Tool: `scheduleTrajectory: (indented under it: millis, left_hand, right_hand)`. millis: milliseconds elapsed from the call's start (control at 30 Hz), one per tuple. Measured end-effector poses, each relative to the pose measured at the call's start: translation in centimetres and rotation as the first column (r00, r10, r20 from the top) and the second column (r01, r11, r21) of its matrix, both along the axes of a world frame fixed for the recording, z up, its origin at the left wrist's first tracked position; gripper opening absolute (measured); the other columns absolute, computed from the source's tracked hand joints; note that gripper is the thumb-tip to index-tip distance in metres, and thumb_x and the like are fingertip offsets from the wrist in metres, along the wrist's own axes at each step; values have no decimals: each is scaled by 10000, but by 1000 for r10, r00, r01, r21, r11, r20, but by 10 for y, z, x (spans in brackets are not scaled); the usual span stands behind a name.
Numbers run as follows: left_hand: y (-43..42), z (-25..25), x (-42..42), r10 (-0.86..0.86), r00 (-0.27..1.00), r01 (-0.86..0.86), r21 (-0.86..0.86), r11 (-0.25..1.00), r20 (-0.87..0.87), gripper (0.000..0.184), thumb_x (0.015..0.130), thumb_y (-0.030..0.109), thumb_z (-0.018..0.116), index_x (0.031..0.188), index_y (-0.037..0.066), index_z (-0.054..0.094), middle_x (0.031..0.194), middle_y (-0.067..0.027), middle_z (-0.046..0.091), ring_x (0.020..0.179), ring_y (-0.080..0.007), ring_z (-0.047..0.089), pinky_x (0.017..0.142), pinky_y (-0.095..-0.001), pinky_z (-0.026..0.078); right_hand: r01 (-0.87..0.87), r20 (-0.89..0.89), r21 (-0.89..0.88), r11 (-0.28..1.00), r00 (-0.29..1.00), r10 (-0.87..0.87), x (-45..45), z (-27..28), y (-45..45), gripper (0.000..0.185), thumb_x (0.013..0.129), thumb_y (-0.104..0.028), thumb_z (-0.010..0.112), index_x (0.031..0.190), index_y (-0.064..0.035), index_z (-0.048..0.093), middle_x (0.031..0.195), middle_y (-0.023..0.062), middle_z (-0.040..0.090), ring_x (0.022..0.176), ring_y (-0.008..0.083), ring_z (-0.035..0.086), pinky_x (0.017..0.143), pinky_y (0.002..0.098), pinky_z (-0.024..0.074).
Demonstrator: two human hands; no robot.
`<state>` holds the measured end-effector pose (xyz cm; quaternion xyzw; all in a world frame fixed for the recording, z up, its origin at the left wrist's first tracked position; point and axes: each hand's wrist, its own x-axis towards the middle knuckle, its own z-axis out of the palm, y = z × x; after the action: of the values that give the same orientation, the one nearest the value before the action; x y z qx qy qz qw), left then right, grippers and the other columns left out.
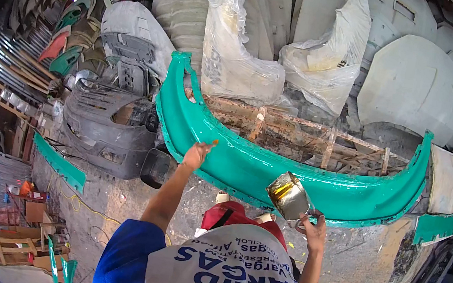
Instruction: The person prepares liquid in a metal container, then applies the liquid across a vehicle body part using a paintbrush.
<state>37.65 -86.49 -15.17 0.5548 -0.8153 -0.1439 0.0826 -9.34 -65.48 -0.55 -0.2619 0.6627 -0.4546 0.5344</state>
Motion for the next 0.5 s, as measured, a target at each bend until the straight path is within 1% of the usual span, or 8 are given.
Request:
scheduleTrajectory:
  millis: [33, 67, 133, 167, 267, 333, 433, 500]
  left_hand:
    - [12, -3, -2, -49, 995, 56, -86, 995, 86, 374, 968, 141, 502, 1327, 195, 589, 1129, -112, 684, 1070, -298, 621, 982, -444, 466]
    - [20, -4, -1, -48, 994, 56, -80, 995, 98, 374, 968, 141, 502, 1327, 195, 589, 1129, -112, 684, 1070, -298, 621, 982, -444, 466]
    - [35, 18, -9, -98, 993, 95, 45, 994, 67, 429, 941, 109, 514, 1363, 169, 559, 1096, -112, 692, 1101, -283, 604, 1023, -438, 426]
    - [36, 29, -13, -102, 992, 99, 53, 994, 72, 429, 941, 109, 514, 1363, 169, 559, 1096, -112, 692, 1101, -283, 604, 1023, -438, 426]
    - [13, 52, -22, -165, 971, 147, 115, 982, 173, 374, 974, 152, 485, 1338, 156, 574, 1178, -94, 662, 1120, -281, 591, 1015, -444, 433]
    - [-7, 46, -36, -44, 979, 37, 37, 999, 197, 375, 964, 148, 491, 1329, 161, 580, 1200, -72, 655, 1138, -295, 583, 1037, -449, 424]
    - [-15, 28, -58, -134, 958, 128, 37, 991, 256, 372, 958, 153, 494, 1318, 161, 588, 1199, -74, 651, 1125, -317, 586, 1020, -444, 439]
    - [-5, 16, -82, -212, 948, 219, -3, 976, 236, 342, 979, 167, 468, 1292, 142, 604, 1185, -78, 660, 1100, -326, 596, 1000, -449, 454]
  right_hand:
    - [1, 13, 5, 1000, 1000, -1, -3, -3, 2, 592, 789, -211, 802, 1222, 14, 467, 1103, 116, 569, 857, 198, 647, 605, 339, 627]
    - [6, 3, 5, 1000, 1000, -6, -7, -6, 4, 590, 787, -213, 804, 1217, 12, 468, 1111, 116, 567, 850, 200, 650, 597, 339, 625]
    - [23, -17, 14, 1000, 1000, -23, -9, -6, 4, 599, 778, -216, 811, 1212, 13, 468, 1122, 119, 561, 849, 203, 653, 587, 337, 623]
    - [27, -12, 21, 999, 1000, -27, -11, -5, 3, 599, 778, -216, 811, 1212, 13, 468, 1122, 119, 561, 849, 203, 653, 587, 337, 623]
    - [6, -7, -9, 1000, 1000, -6, -15, -3, 1, 607, 772, -212, 817, 1212, 18, 466, 1112, 116, 549, 841, 196, 648, 584, 330, 619]
    - [11, 3, -24, 1000, 1000, -11, -15, -1, -1, 605, 772, -212, 818, 1207, 21, 467, 1108, 116, 549, 837, 193, 647, 583, 325, 617]
    - [20, -7, -45, 999, 1000, -20, -21, -1, 4, 595, 773, -210, 818, 1187, 36, 470, 1097, 118, 555, 827, 187, 644, 576, 309, 610]
    - [12, -4, -63, 998, 1000, -12, -22, -4, 9, 583, 772, -200, 819, 1177, 38, 474, 1081, 122, 565, 823, 183, 643, 577, 304, 608]
